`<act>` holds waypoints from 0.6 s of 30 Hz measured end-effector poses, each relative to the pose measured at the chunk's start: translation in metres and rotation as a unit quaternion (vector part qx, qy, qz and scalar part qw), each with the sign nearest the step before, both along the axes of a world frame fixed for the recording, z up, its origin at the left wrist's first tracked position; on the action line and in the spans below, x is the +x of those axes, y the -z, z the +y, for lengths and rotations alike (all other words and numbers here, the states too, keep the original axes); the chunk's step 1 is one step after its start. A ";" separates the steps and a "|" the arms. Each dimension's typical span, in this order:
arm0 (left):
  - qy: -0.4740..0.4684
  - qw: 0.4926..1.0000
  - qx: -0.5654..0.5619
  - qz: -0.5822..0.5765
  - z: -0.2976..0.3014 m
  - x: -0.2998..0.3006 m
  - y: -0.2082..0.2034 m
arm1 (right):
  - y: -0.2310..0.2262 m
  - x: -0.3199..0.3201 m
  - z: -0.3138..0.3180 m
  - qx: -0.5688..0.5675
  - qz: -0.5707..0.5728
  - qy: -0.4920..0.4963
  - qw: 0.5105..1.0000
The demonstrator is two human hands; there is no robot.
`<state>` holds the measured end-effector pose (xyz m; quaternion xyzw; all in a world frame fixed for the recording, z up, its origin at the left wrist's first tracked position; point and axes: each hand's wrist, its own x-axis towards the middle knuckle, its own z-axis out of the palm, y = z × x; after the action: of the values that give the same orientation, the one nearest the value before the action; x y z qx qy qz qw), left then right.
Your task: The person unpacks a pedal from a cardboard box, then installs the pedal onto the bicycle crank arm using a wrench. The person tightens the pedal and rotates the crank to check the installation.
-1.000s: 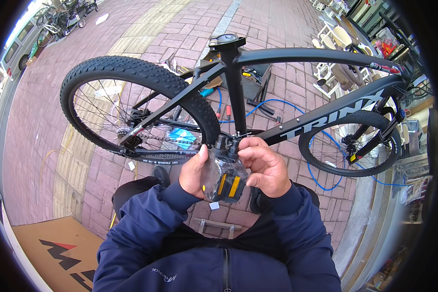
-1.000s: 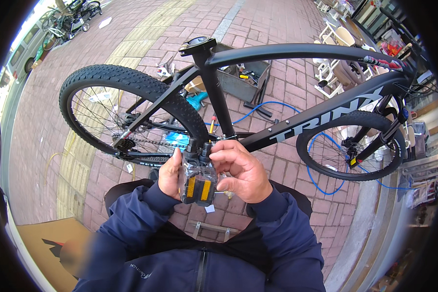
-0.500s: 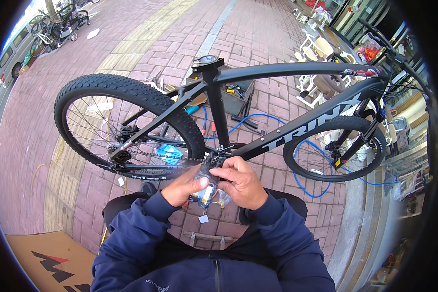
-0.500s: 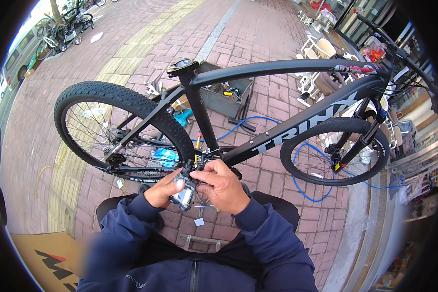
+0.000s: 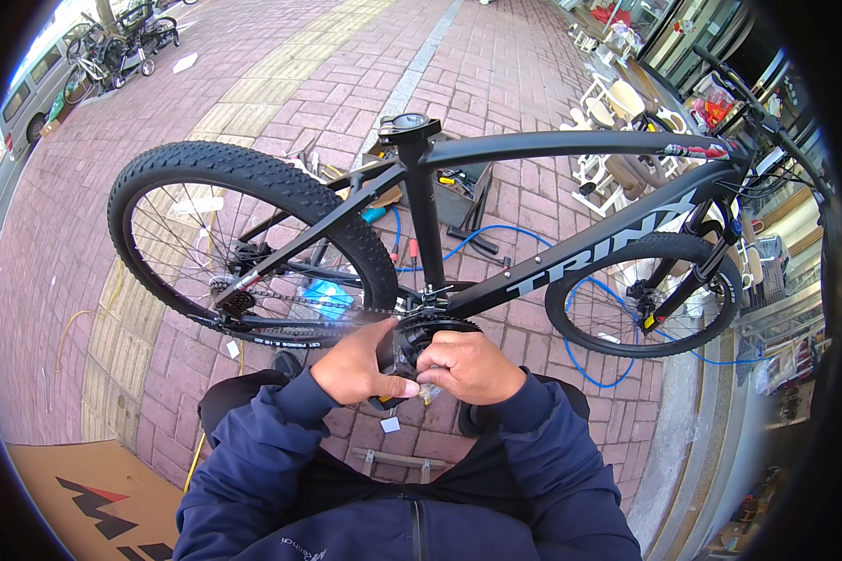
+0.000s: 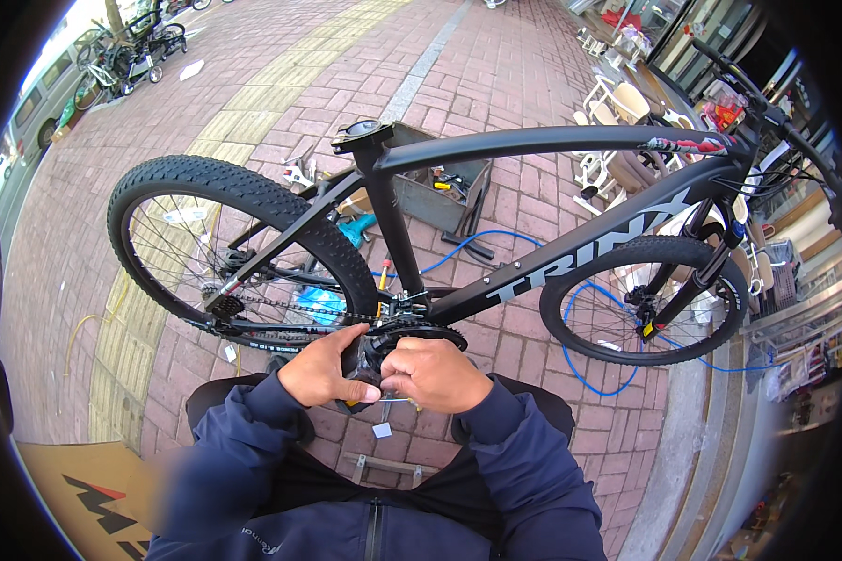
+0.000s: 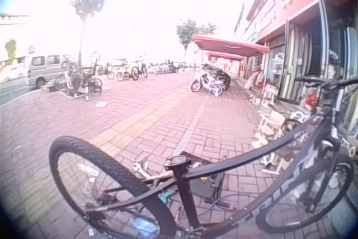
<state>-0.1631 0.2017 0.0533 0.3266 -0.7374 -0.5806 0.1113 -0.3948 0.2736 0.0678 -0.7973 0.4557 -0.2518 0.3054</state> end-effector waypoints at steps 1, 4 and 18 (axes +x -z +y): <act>-0.004 1.000 -0.002 -0.014 0.001 -0.001 0.003 | 0.001 0.001 0.000 0.003 0.017 -0.005 1.000; -0.011 1.000 0.008 -0.014 0.001 0.001 0.013 | 0.001 0.003 0.001 0.019 0.021 -0.022 0.999; -0.041 0.961 0.236 0.138 0.004 -0.001 0.025 | 0.006 0.016 0.015 -0.016 0.002 0.102 0.995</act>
<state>-0.1643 0.2054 0.0281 0.2906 -0.5428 -0.7724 0.1558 -0.3792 0.2885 0.0622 -0.7521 0.5312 -0.2871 0.2641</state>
